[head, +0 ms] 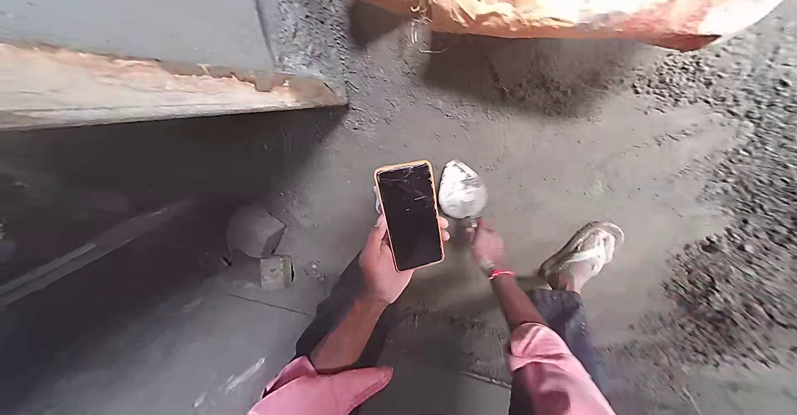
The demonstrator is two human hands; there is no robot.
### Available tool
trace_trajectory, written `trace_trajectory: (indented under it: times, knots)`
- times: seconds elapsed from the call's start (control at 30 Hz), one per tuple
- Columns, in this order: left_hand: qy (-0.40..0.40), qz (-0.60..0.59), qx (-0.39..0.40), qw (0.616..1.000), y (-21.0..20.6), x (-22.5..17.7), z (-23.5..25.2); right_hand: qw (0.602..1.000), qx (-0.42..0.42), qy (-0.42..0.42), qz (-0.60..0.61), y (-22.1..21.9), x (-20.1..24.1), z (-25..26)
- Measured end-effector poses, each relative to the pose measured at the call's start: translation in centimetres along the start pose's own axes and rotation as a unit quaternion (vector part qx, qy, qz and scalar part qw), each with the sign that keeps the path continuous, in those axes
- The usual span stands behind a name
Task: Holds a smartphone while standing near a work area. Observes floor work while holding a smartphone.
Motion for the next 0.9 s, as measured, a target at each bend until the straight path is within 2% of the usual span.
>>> trace_trajectory:
  times: [0.07,0.13,0.2,0.27,0.37,0.47,0.53,0.6,0.63,0.67,0.7,0.77,0.83,0.9]
  knots:
    - [-0.012,-0.016,-0.022,1.0,0.6,-0.9,-0.6,0.997,0.068,0.012,0.026,-3.6,8.1,0.6]
    - [-0.023,-0.034,-0.034,0.999,1.0,-1.6,-1.1,0.992,0.096,0.008,0.078,-3.4,14.1,1.8]
    - [-0.024,-0.056,-0.043,0.997,1.4,-1.9,-1.7,0.99,0.062,-0.011,0.125,-1.2,17.2,3.3]
    - [-0.031,-0.068,-0.033,0.997,1.7,-2.4,-1.6,0.986,-0.032,-0.032,0.161,1.7,17.7,5.7]
    - [-0.024,-0.092,-0.01,0.995,1.8,-2.8,-1.9,0.964,-0.161,-0.045,0.206,9.6,13.4,8.0]
    - [-0.019,-0.113,-0.012,0.993,2.0,-3.4,-1.7,0.92,-0.294,-0.024,0.257,19.2,3.2,10.8]
    - [-0.017,-0.124,-0.015,0.992,2.3,-3.6,-2.2,0.894,-0.315,-0.066,0.312,24.3,-5.0,10.4]
    - [-0.025,-0.149,-0.005,0.989,2.7,-4.0,-1.7,0.838,-0.335,-0.081,0.423,27.1,-8.9,10.0]
    - [-0.027,-0.162,0.0,0.986,2.8,-4.1,-1.6,0.825,-0.351,-0.09,0.434,26.7,-9.9,9.5]
    - [-0.022,-0.169,0.0,0.985,2.8,-4.0,-2.2,0.832,-0.358,-0.096,0.413,25.1,-10.4,8.0]
    - [-0.022,-0.172,-0.001,0.985,2.8,-4.1,-2.7,0.858,-0.35,-0.091,0.365,22.7,-9.3,6.6]
    - [-0.044,-0.171,-0.003,0.984,3.0,-5.0,-1.8,0.92,-0.306,-0.032,0.244,16.8,-4.2,7.1]
    - [-0.056,-0.17,-0.018,0.984,3.4,-5.3,-1.8,0.966,-0.222,0.006,0.129,8.8,2.4,6.6]
    - [-0.059,-0.171,-0.044,0.983,3.9,-5.4,-2.3,0.987,-0.148,0.015,0.054,2.4,11.1,3.9]
Point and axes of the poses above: each hand's wrist, its own z-axis towards the middle knuckle, its own y-axis out of the back of the hand, x = y × z, the point moved 3 cm from there along z, towards the middle knuckle, and after that the axes turned 2 degrees about x, right-handed, at the moved point
